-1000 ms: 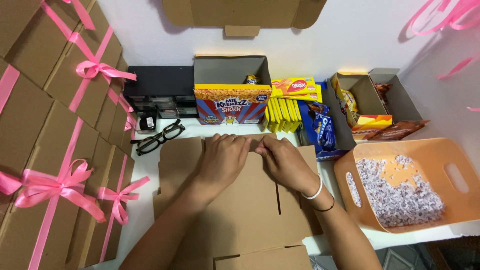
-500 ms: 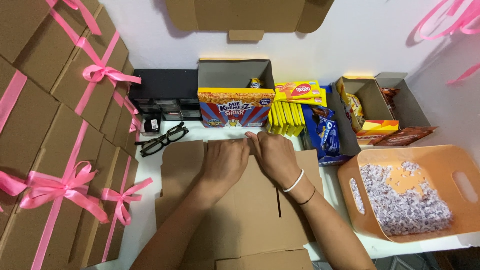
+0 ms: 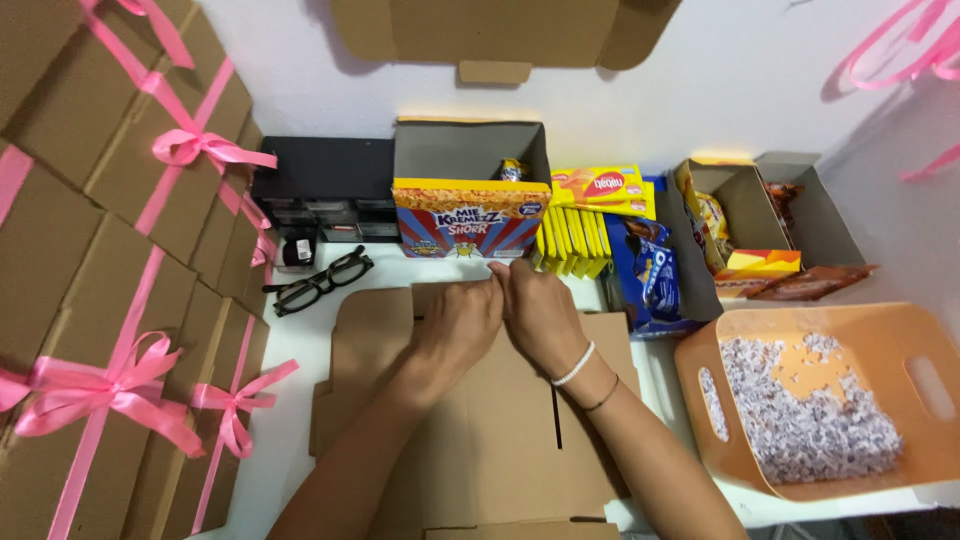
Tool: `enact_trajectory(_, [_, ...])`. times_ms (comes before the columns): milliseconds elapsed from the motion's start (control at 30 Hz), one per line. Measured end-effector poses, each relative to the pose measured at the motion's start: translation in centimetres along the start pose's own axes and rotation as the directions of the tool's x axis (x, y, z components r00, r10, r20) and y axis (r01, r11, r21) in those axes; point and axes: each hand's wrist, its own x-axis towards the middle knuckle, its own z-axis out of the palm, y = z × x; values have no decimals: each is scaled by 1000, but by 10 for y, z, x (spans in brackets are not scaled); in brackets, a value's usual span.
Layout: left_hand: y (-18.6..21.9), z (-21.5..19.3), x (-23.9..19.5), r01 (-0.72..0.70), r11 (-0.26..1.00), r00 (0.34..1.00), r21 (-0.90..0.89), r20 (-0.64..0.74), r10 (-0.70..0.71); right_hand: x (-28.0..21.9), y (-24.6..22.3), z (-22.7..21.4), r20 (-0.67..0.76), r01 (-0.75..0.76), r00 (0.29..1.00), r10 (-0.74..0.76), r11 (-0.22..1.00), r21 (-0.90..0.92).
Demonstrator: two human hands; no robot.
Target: The person folds a flat cardboard sheet into a box shape by hand, aligning and tucking flaps into slots. The person repeats the folding process on multiple boxes, ensuring the flaps are properly secured.
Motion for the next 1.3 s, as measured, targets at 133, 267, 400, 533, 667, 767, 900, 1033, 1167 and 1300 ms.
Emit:
enact_trajectory(133, [0,4,-3,99,993,993,57,-71,-95,5,-7,4,13,14,1000,-14,999,-49])
enact_trajectory(267, [0,-3,-3,282,959,959,9,4,-282,9,-13,10,13,55,998,-54,992,-113])
enact_trajectory(400, [0,-3,-4,308,951,951,23,-15,-308,11,-15,10,50,19,999,-13,993,-120])
enact_trajectory(533, [8,-12,0,197,971,978,137,-92,-185,12,-13,11,40,8,999,-4,996,-94])
enact_trajectory(667, [11,-16,3,141,973,985,182,-122,-120,14,-9,13,-4,32,999,-32,992,-121])
enact_trajectory(767, [-2,3,0,110,978,988,175,-127,-89,13,1,18,5,39,999,-39,993,-107])
enact_trajectory(900, [3,1,-1,88,980,986,179,-154,-61,10,2,15,26,34,999,-33,999,-10])
enact_trajectory(1033, [15,-3,-3,123,981,991,149,-78,-112,9,5,17,42,53,998,-50,995,-83])
enact_trajectory(1167, [3,11,-2,101,981,994,164,-56,-94,12,20,25,28,79,997,-77,993,-91])
enact_trajectory(1300, [7,10,3,169,975,984,141,38,-176,9,13,14,26,20,999,-21,997,69])
